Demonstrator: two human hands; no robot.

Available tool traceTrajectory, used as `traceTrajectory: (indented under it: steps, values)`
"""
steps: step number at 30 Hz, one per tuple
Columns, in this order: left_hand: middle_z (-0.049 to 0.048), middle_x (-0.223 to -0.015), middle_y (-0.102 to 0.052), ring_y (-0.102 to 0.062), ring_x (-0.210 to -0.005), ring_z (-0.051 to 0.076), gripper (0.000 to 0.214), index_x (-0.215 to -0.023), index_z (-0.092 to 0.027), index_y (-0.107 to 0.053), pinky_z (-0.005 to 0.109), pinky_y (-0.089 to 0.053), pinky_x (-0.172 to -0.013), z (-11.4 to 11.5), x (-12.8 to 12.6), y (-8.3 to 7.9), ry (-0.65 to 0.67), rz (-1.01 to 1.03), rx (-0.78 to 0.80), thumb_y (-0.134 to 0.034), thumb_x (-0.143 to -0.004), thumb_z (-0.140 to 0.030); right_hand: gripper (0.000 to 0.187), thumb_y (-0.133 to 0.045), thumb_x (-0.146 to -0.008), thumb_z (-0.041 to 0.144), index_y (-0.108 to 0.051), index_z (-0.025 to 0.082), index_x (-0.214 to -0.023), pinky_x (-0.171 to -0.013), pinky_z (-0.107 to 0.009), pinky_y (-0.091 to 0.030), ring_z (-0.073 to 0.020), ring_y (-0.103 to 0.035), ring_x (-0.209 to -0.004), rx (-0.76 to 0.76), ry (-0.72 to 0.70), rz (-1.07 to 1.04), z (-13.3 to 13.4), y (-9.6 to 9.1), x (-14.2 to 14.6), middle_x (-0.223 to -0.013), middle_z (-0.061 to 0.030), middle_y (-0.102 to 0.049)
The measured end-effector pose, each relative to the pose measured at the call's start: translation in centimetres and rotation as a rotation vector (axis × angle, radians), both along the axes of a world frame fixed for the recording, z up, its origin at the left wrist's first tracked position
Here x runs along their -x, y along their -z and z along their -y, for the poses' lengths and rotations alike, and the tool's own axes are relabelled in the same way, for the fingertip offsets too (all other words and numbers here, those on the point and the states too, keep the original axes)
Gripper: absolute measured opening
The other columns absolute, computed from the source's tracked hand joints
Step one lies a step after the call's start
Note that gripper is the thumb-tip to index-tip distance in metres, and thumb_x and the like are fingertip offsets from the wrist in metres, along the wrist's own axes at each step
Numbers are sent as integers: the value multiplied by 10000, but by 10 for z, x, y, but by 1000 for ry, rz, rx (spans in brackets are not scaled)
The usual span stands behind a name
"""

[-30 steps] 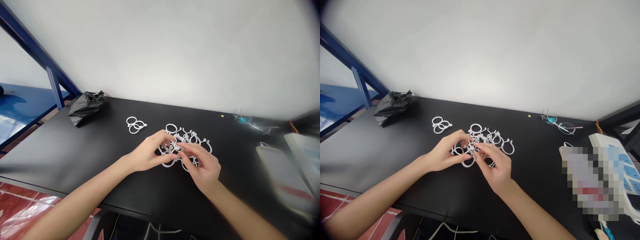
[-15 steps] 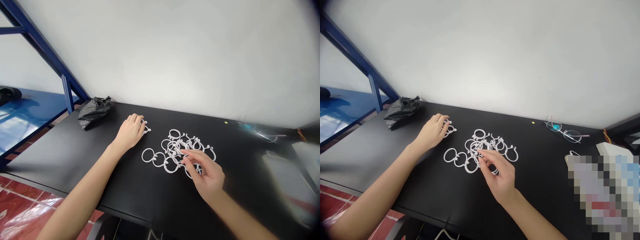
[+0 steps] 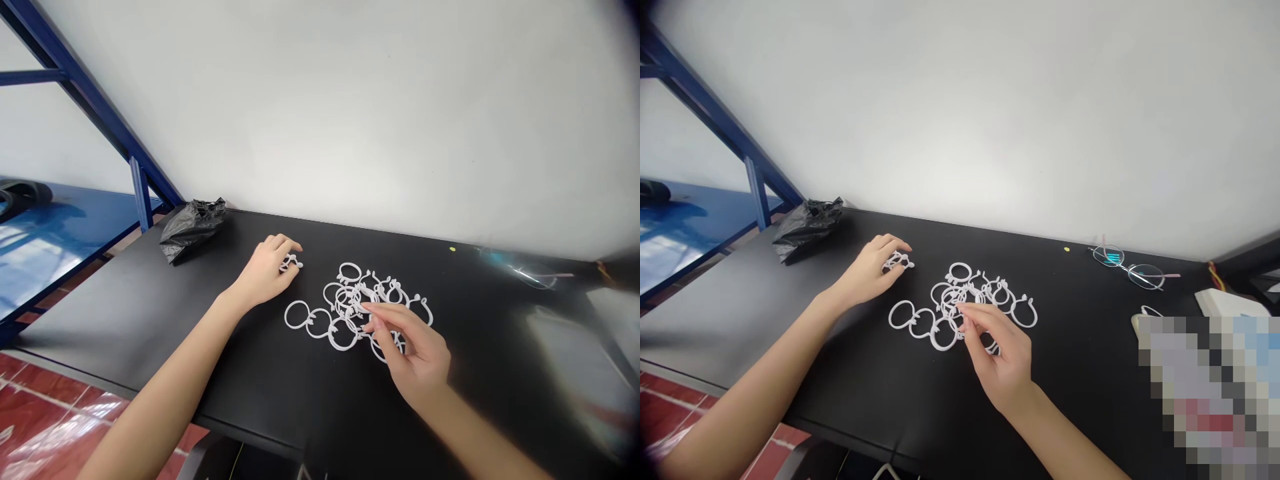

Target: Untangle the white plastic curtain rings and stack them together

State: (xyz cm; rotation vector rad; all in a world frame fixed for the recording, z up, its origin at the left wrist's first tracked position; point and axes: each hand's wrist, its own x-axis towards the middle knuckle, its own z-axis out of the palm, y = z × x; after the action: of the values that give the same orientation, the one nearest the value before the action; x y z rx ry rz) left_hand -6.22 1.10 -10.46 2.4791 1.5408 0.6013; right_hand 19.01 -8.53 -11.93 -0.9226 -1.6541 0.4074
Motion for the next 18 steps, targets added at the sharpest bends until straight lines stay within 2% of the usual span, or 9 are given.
traceTrajectory:
  steps: [3,5,12,15,18]
  values:
    - [18,-906,-613,-555,-730,148,223,-930,-183,-574,266,-463,-658,7,-5,-10,227,126,323,-485,-738,-112,289,-576,-872,33,-725,213,-1042,-582,-298,-620,-157,-708,-669,9,0,-14,0,3,0,-948,-64,-750]
    - [-2,-850,-589,-514,-644,118,227,-889,-180,-577,236,-422,-582,11,-8,-11,300,104,444,-519,-684,-102,287,-577,-873,36,-723,216,-1043,-588,-306,-620,-157,-706,-673,9,1,-22,1,5,-1,-965,-66,-749]
    - [-22,-699,-558,-501,-603,110,172,-788,-172,-594,214,-380,-543,13,-12,-5,327,83,493,-526,-665,-73,306,-574,-866,12,-719,215,-1044,-591,-298,-618,-151,-701,-687,17,-18,-24,1,6,-1,-967,-64,-744]
    - [-38,-650,-531,-483,-557,87,142,-777,-163,-594,194,-391,-524,13,-12,-11,347,206,536,-552,-678,-70,291,-570,-873,29,-720,219,-1035,-577,-299,-618,-153,-702,-674,19,-9,-27,1,4,-1,-966,-64,-746]
    - [-23,-678,-563,-528,-575,84,63,-809,-152,-591,189,-447,-532,16,-14,-17,395,443,647,-600,-757,-118,293,-571,-872,31,-718,223,-1039,-561,-294,-614,-152,-702,-666,10,-16,-31,1,3,0,-961,-64,-748]
